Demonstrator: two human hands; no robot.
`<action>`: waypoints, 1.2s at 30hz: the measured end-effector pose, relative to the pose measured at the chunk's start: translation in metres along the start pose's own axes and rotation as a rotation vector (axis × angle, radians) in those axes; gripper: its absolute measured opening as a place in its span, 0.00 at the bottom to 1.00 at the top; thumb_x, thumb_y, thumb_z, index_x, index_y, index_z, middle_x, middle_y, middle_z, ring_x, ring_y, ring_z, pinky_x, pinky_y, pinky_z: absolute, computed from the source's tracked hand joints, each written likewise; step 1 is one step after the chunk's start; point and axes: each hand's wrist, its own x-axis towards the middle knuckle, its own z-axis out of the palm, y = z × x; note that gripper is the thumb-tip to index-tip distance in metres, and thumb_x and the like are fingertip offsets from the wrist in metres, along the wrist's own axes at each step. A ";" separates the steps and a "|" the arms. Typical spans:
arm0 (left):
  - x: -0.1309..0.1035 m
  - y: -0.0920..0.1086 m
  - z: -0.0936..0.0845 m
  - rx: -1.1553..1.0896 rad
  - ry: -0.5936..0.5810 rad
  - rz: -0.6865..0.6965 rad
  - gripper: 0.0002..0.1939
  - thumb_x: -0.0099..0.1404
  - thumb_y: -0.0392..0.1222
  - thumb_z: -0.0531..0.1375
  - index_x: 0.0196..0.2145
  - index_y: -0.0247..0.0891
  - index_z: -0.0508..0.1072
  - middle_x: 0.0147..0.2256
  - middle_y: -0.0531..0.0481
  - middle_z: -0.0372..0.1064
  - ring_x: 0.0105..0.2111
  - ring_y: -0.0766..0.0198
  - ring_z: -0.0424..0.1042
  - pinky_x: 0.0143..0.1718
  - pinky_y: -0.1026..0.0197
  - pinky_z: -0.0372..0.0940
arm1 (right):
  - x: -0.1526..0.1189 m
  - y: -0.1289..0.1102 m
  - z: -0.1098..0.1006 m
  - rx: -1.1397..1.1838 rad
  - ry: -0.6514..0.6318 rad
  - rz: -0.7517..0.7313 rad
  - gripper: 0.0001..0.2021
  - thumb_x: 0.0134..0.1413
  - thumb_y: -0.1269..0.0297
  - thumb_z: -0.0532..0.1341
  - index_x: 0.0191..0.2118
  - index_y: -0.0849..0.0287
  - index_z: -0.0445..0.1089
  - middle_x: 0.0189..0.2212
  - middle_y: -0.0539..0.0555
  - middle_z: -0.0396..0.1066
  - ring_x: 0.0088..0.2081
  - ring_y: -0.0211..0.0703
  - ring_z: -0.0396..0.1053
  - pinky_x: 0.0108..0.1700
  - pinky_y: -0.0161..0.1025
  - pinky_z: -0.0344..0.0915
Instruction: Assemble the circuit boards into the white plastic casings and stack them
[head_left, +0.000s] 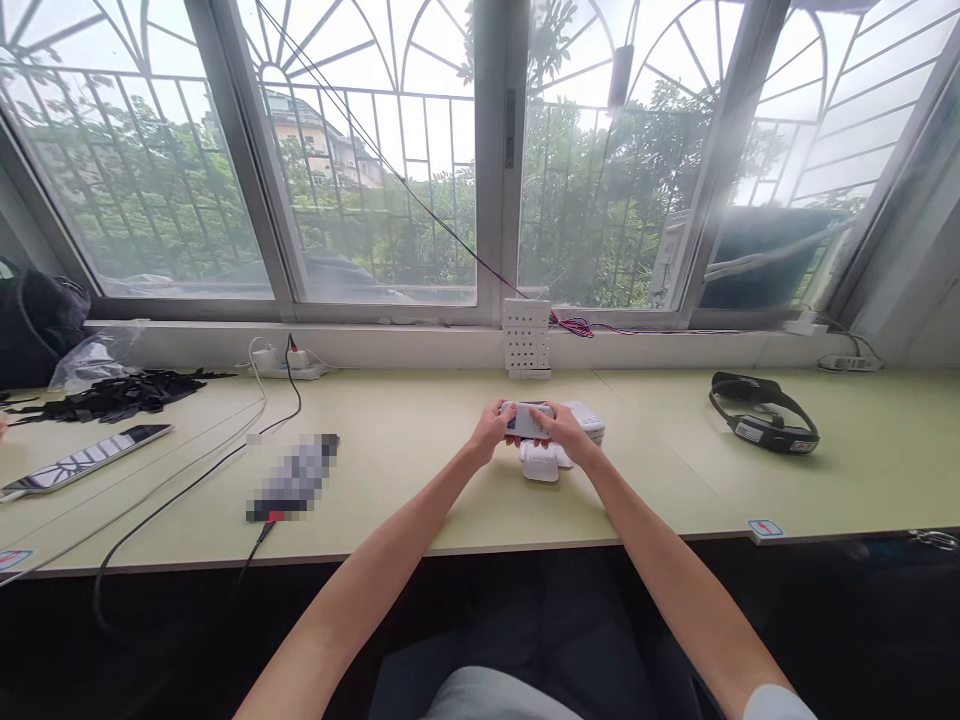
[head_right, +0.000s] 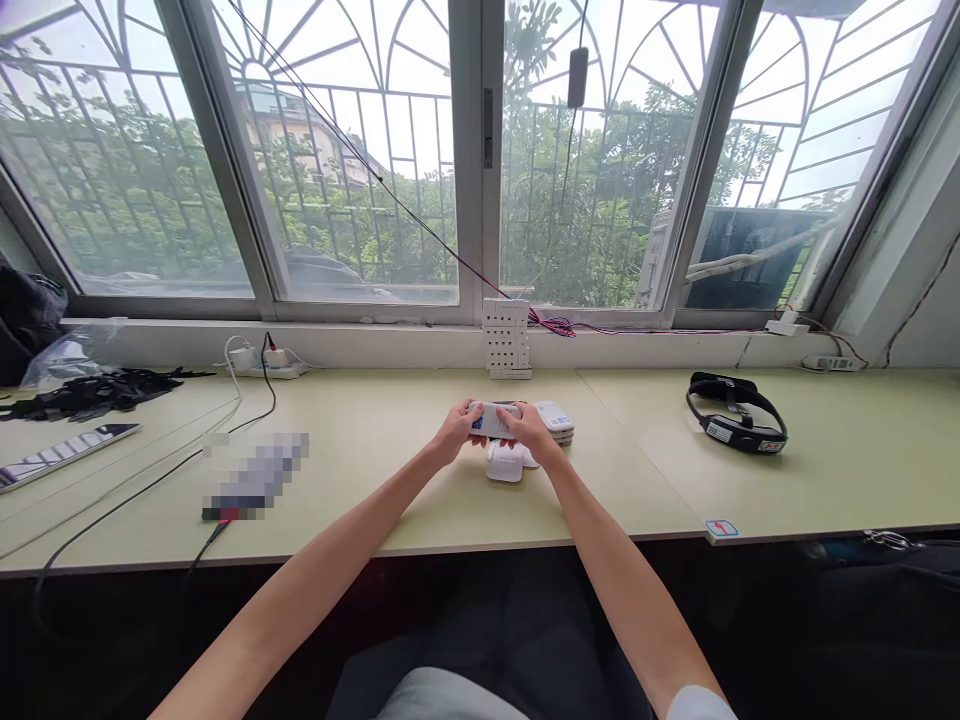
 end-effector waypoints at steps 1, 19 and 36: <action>0.000 0.000 0.000 -0.002 -0.001 0.002 0.13 0.68 0.51 0.57 0.34 0.39 0.61 0.19 0.54 0.65 0.16 0.68 0.66 0.17 0.67 0.55 | 0.000 -0.001 0.000 -0.001 0.000 -0.005 0.16 0.57 0.51 0.64 0.35 0.60 0.66 0.21 0.52 0.71 0.19 0.36 0.66 0.19 0.33 0.62; -0.002 0.003 0.004 -0.023 -0.014 -0.034 0.17 0.65 0.54 0.60 0.37 0.37 0.62 0.22 0.51 0.68 0.16 0.67 0.66 0.17 0.64 0.58 | 0.001 -0.001 0.000 0.024 0.009 -0.011 0.17 0.54 0.48 0.65 0.32 0.58 0.65 0.20 0.50 0.69 0.18 0.37 0.65 0.19 0.34 0.59; -0.004 0.003 0.004 0.081 -0.006 -0.076 0.16 0.67 0.55 0.58 0.39 0.38 0.63 0.18 0.56 0.64 0.11 0.69 0.58 0.12 0.66 0.49 | 0.005 0.005 0.000 0.053 0.053 0.027 0.18 0.54 0.47 0.65 0.39 0.56 0.62 0.16 0.46 0.65 0.14 0.35 0.59 0.15 0.32 0.53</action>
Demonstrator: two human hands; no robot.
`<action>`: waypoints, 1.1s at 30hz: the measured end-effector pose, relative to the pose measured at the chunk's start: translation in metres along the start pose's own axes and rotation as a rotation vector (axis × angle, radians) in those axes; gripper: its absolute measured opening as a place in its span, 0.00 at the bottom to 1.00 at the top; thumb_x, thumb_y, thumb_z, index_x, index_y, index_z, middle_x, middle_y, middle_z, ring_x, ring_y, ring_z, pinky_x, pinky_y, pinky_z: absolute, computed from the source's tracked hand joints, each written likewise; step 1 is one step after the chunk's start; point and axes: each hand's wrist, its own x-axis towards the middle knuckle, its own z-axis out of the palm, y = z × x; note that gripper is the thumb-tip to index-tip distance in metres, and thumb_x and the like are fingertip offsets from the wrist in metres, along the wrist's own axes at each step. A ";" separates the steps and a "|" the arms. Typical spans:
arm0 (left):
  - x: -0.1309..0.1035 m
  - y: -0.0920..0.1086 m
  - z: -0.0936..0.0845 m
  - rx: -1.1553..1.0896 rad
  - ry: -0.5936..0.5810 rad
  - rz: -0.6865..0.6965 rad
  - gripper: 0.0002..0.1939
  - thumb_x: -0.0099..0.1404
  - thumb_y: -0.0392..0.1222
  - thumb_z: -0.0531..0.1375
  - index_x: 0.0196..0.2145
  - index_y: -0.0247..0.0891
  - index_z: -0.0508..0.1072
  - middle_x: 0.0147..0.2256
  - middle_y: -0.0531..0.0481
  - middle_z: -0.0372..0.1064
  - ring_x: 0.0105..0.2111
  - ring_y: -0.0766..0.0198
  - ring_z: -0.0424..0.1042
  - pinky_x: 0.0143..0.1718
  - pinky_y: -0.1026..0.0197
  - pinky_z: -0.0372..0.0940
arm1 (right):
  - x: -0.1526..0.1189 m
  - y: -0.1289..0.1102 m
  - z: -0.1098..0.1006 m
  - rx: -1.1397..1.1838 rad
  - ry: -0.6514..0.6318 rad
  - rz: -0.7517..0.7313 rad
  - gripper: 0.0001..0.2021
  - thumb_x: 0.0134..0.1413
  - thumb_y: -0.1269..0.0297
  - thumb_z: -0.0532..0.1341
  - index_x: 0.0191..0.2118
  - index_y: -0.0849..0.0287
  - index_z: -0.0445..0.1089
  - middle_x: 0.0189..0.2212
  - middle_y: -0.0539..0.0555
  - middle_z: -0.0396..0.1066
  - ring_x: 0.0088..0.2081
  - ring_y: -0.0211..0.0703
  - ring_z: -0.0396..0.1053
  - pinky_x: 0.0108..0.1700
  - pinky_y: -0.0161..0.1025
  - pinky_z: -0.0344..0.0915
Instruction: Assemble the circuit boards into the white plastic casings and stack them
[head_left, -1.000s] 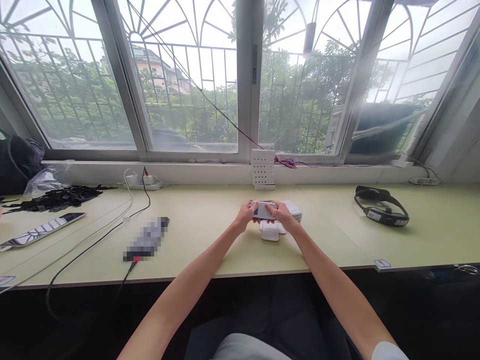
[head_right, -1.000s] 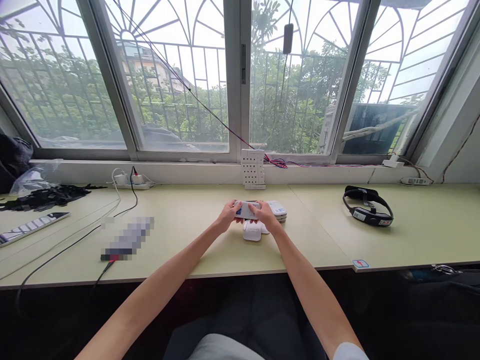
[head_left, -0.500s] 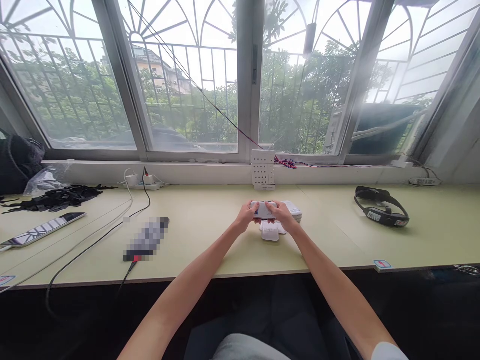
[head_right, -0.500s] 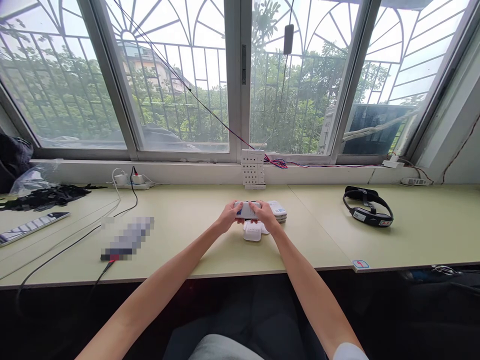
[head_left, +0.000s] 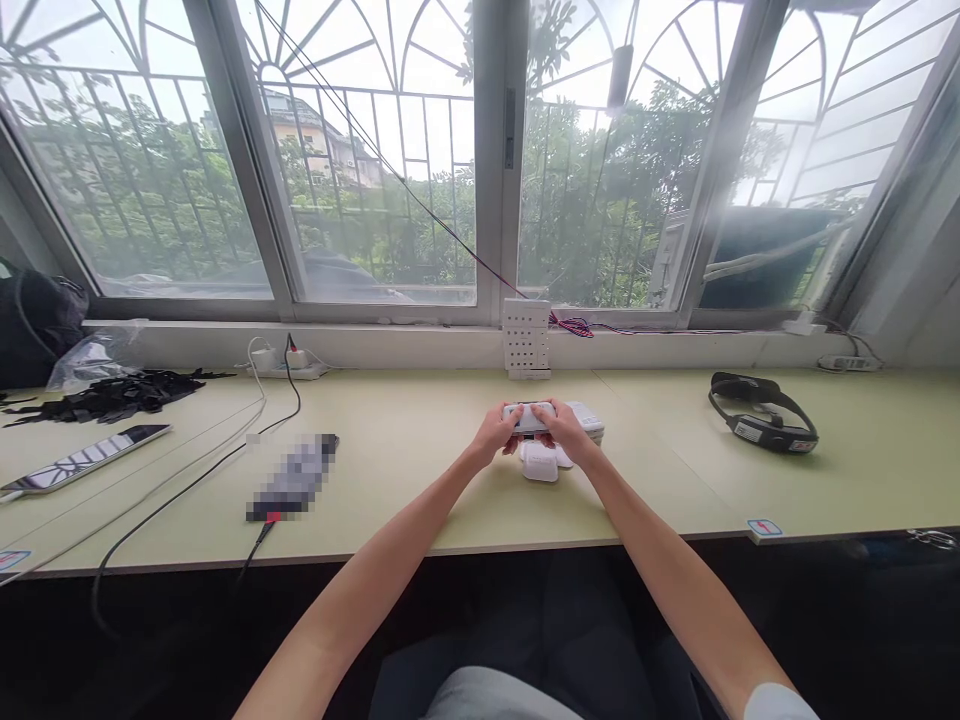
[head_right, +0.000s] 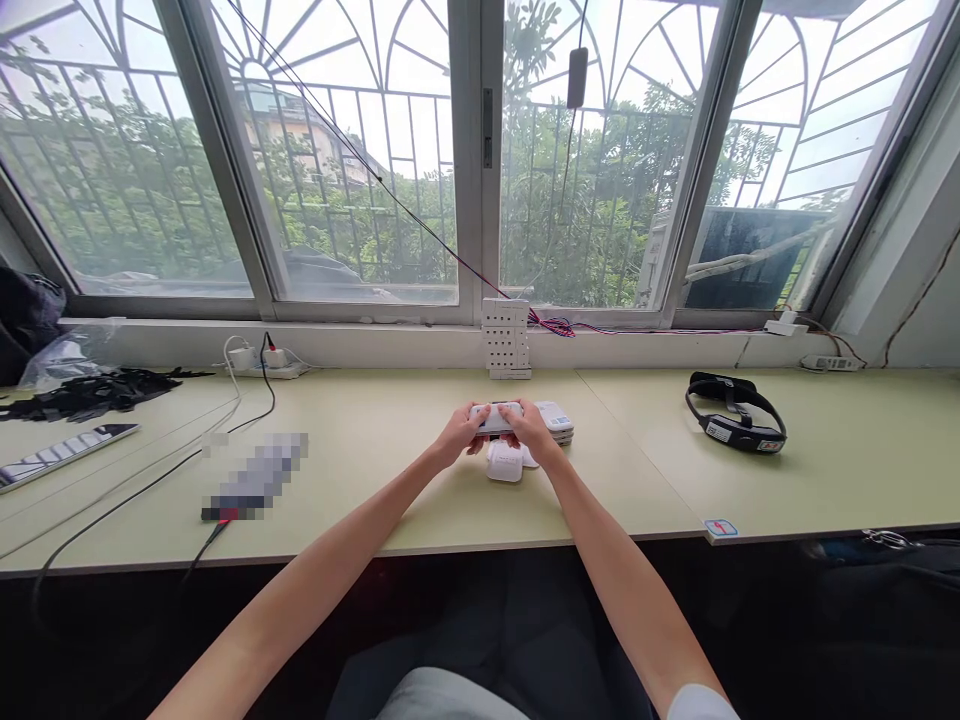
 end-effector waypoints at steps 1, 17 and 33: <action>0.000 0.000 0.000 0.023 0.001 -0.009 0.17 0.67 0.55 0.58 0.39 0.39 0.63 0.18 0.56 0.64 0.10 0.70 0.57 0.12 0.66 0.47 | 0.000 0.000 0.000 -0.001 0.003 0.005 0.18 0.54 0.47 0.64 0.39 0.56 0.63 0.16 0.46 0.65 0.14 0.35 0.58 0.15 0.32 0.52; -0.001 0.004 0.000 0.007 0.042 -0.080 0.16 0.67 0.53 0.59 0.41 0.38 0.64 0.16 0.59 0.60 0.10 0.74 0.50 0.11 0.70 0.43 | 0.000 -0.002 0.000 -0.001 0.023 -0.011 0.23 0.46 0.46 0.69 0.39 0.57 0.65 0.20 0.46 0.64 0.16 0.32 0.59 0.13 0.30 0.47; -0.001 0.003 0.001 -0.048 0.017 0.025 0.20 0.66 0.52 0.60 0.48 0.37 0.66 0.16 0.60 0.61 0.08 0.73 0.53 0.10 0.70 0.44 | 0.005 0.005 -0.002 0.026 0.009 -0.027 0.22 0.48 0.45 0.68 0.39 0.56 0.65 0.20 0.45 0.64 0.15 0.31 0.58 0.14 0.30 0.48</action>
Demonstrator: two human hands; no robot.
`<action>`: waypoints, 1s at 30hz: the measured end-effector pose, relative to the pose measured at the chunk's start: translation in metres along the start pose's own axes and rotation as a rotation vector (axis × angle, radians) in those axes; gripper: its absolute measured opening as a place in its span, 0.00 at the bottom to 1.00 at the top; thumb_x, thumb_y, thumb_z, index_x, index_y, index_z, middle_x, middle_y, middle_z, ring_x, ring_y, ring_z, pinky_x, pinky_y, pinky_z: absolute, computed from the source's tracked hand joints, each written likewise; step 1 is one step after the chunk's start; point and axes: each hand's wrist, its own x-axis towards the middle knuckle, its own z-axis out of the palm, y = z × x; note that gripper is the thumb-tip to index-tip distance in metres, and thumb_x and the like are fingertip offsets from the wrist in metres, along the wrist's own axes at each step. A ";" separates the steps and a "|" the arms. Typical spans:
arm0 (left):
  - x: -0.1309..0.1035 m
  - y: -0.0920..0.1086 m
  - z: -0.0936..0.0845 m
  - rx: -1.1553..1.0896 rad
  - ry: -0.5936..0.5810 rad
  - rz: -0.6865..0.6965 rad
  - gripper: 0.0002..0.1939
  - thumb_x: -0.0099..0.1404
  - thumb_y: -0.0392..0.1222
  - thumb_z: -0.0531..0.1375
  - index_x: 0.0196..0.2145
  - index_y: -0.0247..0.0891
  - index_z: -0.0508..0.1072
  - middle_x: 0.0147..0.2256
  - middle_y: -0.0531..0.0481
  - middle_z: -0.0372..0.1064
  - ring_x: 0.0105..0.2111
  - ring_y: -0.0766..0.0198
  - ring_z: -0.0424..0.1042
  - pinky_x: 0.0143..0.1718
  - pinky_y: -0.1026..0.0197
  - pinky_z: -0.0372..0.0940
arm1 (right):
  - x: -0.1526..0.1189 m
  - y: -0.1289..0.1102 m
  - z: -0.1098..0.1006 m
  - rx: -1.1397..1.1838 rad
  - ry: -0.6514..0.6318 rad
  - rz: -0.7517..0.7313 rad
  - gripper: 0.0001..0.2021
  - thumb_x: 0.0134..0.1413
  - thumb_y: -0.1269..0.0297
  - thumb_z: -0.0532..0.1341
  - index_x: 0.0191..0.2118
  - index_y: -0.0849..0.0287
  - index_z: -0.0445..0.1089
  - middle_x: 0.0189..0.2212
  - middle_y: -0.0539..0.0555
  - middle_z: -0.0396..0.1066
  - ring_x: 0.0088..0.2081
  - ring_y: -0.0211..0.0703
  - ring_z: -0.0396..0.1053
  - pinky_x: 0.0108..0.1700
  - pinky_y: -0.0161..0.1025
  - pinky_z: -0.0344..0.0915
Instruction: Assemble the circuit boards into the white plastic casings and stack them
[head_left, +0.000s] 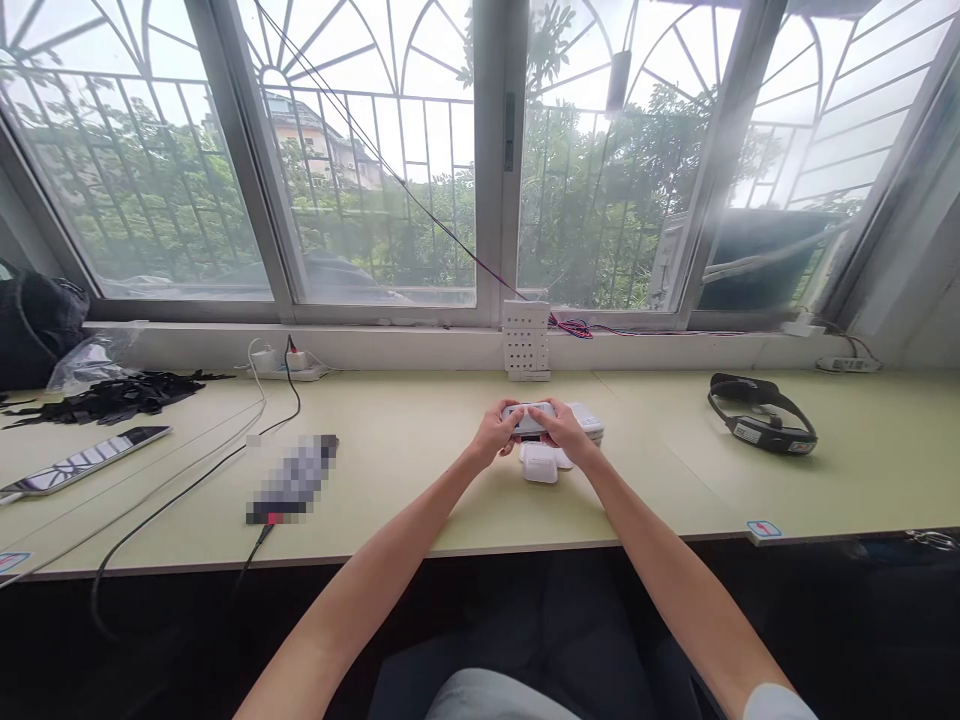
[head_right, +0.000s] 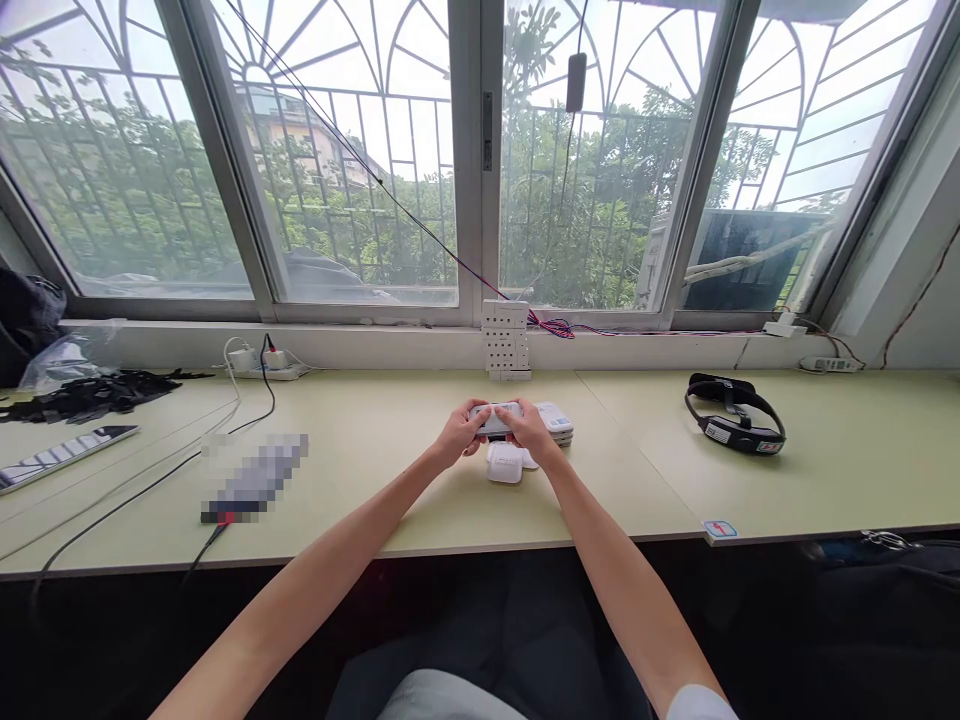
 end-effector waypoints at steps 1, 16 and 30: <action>0.001 0.000 0.000 -0.002 0.001 0.000 0.20 0.66 0.52 0.60 0.48 0.37 0.66 0.16 0.60 0.61 0.08 0.73 0.53 0.10 0.70 0.44 | 0.000 0.000 0.000 -0.003 -0.003 0.001 0.22 0.48 0.45 0.68 0.39 0.56 0.65 0.19 0.44 0.64 0.15 0.32 0.58 0.14 0.30 0.47; 0.001 -0.001 -0.002 0.036 -0.012 -0.019 0.20 0.65 0.52 0.62 0.48 0.36 0.68 0.14 0.59 0.61 0.08 0.75 0.51 0.10 0.71 0.42 | 0.001 -0.001 0.001 -0.034 0.053 0.098 0.18 0.62 0.48 0.55 0.28 0.55 0.59 0.16 0.47 0.62 0.14 0.34 0.59 0.14 0.32 0.47; 0.001 -0.002 -0.002 0.042 -0.013 0.019 0.23 0.63 0.53 0.63 0.50 0.35 0.71 0.15 0.59 0.60 0.09 0.73 0.55 0.10 0.71 0.45 | 0.001 -0.001 0.001 -0.045 0.042 0.067 0.17 0.60 0.46 0.56 0.29 0.54 0.59 0.17 0.46 0.61 0.14 0.34 0.59 0.14 0.33 0.46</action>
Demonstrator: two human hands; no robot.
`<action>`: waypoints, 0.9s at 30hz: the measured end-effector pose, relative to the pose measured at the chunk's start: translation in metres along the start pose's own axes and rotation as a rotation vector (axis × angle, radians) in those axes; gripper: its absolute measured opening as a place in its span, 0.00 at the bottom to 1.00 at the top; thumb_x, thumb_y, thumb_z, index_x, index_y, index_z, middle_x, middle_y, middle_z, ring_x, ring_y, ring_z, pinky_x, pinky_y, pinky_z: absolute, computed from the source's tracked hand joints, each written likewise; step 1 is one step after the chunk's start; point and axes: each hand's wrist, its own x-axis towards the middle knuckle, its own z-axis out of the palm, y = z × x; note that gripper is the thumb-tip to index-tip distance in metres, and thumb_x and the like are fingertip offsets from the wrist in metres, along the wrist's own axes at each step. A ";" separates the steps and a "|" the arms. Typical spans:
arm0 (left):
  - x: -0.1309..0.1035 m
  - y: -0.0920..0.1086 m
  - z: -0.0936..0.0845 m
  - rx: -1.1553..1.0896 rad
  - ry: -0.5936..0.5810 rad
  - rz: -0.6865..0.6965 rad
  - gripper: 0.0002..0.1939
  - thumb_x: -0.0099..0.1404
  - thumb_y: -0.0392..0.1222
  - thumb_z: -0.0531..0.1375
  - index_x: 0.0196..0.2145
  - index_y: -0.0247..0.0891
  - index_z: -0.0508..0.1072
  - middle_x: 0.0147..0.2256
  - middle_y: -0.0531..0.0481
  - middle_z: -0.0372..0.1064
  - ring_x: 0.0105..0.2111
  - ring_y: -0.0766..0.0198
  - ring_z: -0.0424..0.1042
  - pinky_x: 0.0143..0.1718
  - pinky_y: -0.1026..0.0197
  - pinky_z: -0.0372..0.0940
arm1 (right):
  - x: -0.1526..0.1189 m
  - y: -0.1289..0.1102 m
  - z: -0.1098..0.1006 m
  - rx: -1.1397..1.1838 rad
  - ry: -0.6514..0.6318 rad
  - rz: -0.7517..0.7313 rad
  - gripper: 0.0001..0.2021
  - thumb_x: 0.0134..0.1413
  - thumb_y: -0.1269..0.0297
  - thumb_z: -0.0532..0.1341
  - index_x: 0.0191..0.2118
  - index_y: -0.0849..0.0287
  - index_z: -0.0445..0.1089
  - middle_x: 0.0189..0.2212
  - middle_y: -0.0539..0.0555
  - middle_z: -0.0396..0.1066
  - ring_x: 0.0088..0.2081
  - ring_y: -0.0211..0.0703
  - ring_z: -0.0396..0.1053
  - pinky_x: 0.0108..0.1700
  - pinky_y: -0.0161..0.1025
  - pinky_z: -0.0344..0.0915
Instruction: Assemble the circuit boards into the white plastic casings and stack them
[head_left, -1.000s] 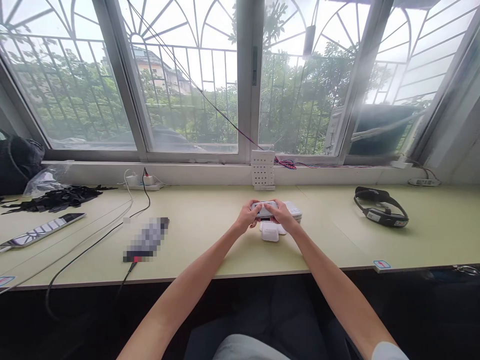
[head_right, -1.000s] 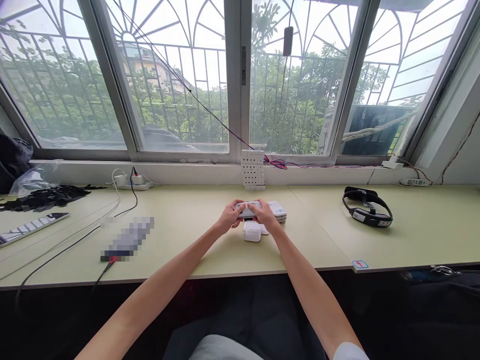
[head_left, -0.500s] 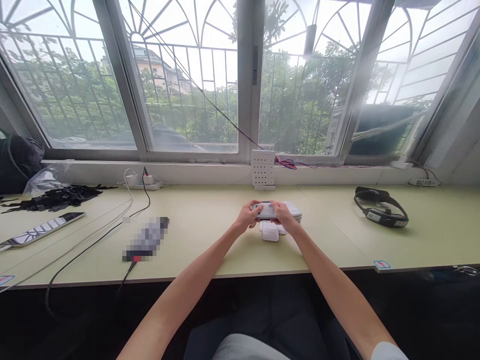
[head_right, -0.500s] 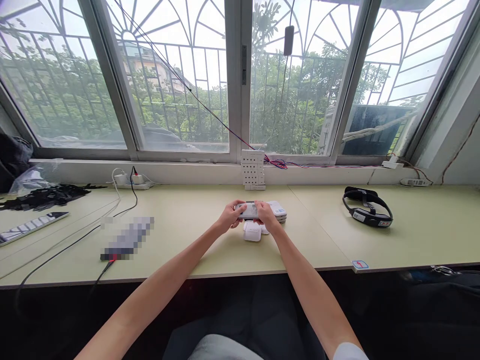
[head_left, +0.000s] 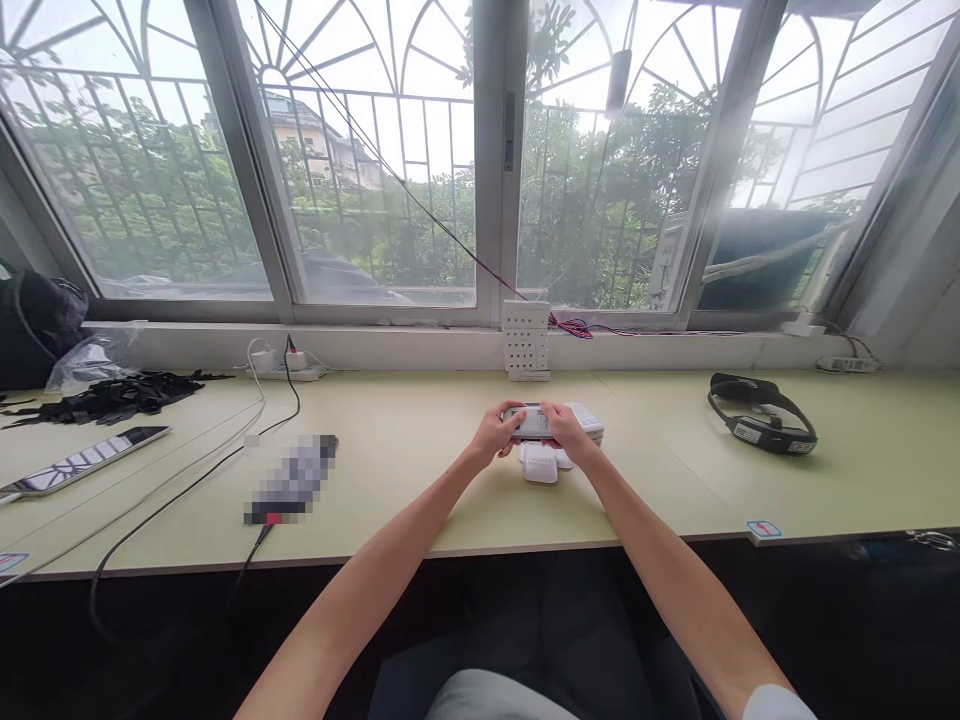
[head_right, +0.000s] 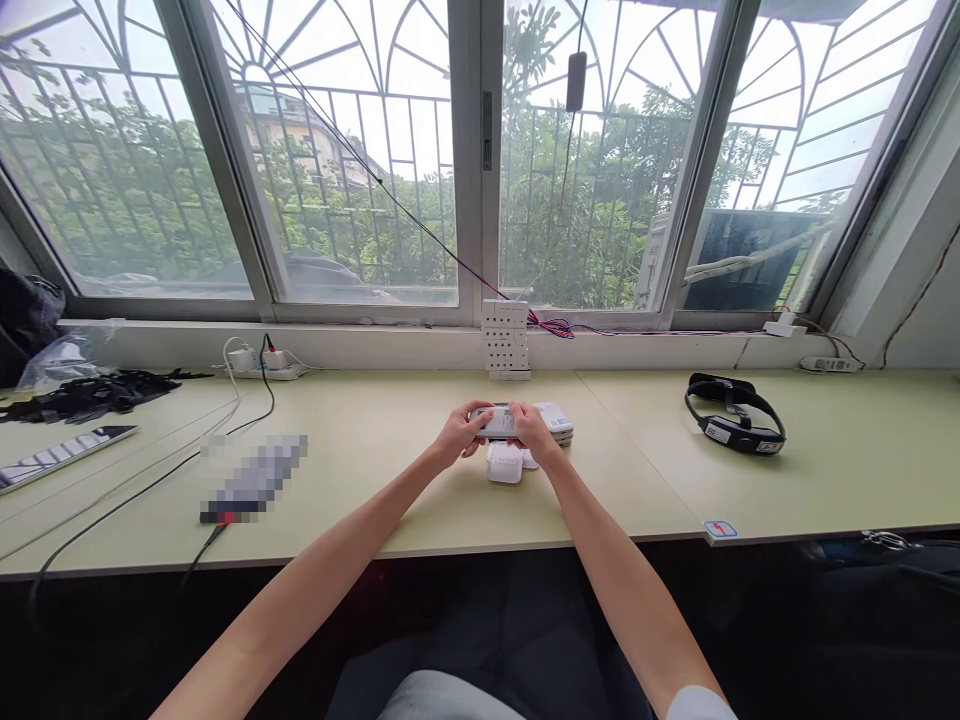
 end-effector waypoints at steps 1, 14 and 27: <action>0.000 0.000 0.000 0.001 -0.001 0.007 0.23 0.63 0.53 0.63 0.50 0.35 0.71 0.15 0.59 0.59 0.09 0.73 0.54 0.10 0.70 0.45 | -0.001 -0.001 0.000 0.003 0.000 0.001 0.17 0.59 0.46 0.56 0.29 0.54 0.59 0.17 0.46 0.61 0.14 0.34 0.58 0.14 0.33 0.46; -0.005 0.016 -0.002 0.021 0.160 -0.116 0.15 0.62 0.44 0.62 0.45 0.36 0.73 0.15 0.57 0.61 0.10 0.72 0.54 0.11 0.69 0.43 | 0.000 0.005 0.000 -0.197 -0.015 -0.184 0.20 0.52 0.47 0.64 0.44 0.58 0.72 0.30 0.52 0.73 0.20 0.35 0.64 0.23 0.35 0.62; -0.002 0.013 -0.008 0.003 0.233 -0.145 0.11 0.53 0.40 0.63 0.36 0.38 0.73 0.16 0.56 0.60 0.14 0.71 0.58 0.12 0.69 0.42 | -0.007 -0.002 0.004 -0.453 -0.116 -0.404 0.27 0.43 0.54 0.72 0.51 0.55 0.74 0.51 0.57 0.75 0.51 0.51 0.71 0.50 0.45 0.66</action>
